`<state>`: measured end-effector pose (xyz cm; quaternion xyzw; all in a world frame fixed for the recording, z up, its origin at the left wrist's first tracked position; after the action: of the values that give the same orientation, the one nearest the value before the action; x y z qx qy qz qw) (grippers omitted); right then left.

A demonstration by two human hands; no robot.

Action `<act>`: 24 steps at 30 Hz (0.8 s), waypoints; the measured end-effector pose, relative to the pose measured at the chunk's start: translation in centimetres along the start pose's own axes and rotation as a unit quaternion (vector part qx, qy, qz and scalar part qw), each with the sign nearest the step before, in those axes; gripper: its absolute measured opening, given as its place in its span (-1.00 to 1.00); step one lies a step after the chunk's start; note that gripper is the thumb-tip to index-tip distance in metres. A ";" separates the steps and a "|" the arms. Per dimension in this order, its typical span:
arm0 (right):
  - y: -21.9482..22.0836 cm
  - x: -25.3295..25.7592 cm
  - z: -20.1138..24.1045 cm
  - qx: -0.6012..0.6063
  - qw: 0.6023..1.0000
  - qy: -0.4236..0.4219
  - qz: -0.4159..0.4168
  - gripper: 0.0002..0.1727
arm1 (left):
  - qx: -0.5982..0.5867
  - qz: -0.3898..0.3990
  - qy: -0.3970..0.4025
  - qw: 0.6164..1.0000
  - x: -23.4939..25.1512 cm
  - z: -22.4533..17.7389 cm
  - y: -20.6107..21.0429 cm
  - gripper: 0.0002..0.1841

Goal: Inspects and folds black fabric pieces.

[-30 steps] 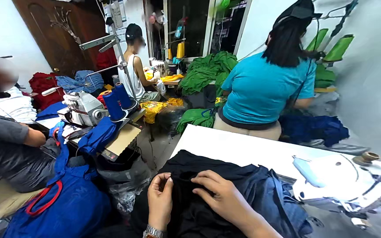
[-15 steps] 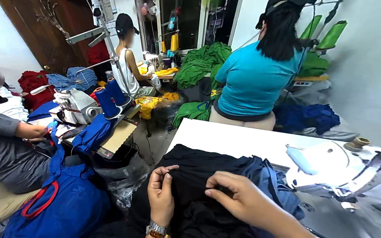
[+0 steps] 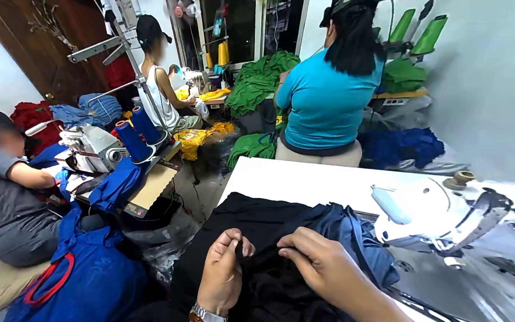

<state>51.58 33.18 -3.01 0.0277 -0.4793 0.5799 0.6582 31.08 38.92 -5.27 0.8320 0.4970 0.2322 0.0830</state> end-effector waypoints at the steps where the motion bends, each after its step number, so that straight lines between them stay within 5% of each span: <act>1: 0.1 -0.1 0.1 -0.007 1.000 -0.010 0.009 -0.74 | 0.021 0.001 -0.002 1.000 -0.1 0.0 0.3 -0.77; 5: 0.0 -0.4 0.4 -0.023 0.998 -0.044 0.032 -0.73 | 0.192 -0.001 -0.002 0.981 -0.4 -0.6 1.6 -0.83; 9: -0.4 -0.7 0.7 -0.048 0.994 -0.087 0.046 -0.75 | 0.431 0.058 0.052 0.899 -0.6 -1.0 2.1 -0.49; 11: -0.6 -0.6 0.7 -0.065 0.991 -0.107 0.046 -0.76 | 0.489 0.072 0.058 0.868 -0.5 -1.0 1.9 -0.60; 16: -1.2 -0.5 0.4 -0.042 0.993 -0.089 0.064 -0.77 | 0.488 0.080 0.079 0.865 -0.3 -0.5 1.8 -0.80; 24: -0.9 -1.1 1.0 0.129 0.988 0.079 0.003 -0.66 | 0.450 0.030 0.106 0.886 -1.1 0.7 3.2 -0.85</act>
<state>51.80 31.47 -2.70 0.0651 -0.3470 0.6389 0.6835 33.45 36.48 -5.02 0.7646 0.5291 0.0729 -0.3607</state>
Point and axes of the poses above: each hand's wrist, its own x-axis towards the middle knuckle, its own y-axis out of the palm, z = x × y, the point moved 1 cm from there along x, towards the middle knuckle, and after that the axes turned 15 degrees about x, right-handed, at the moved point
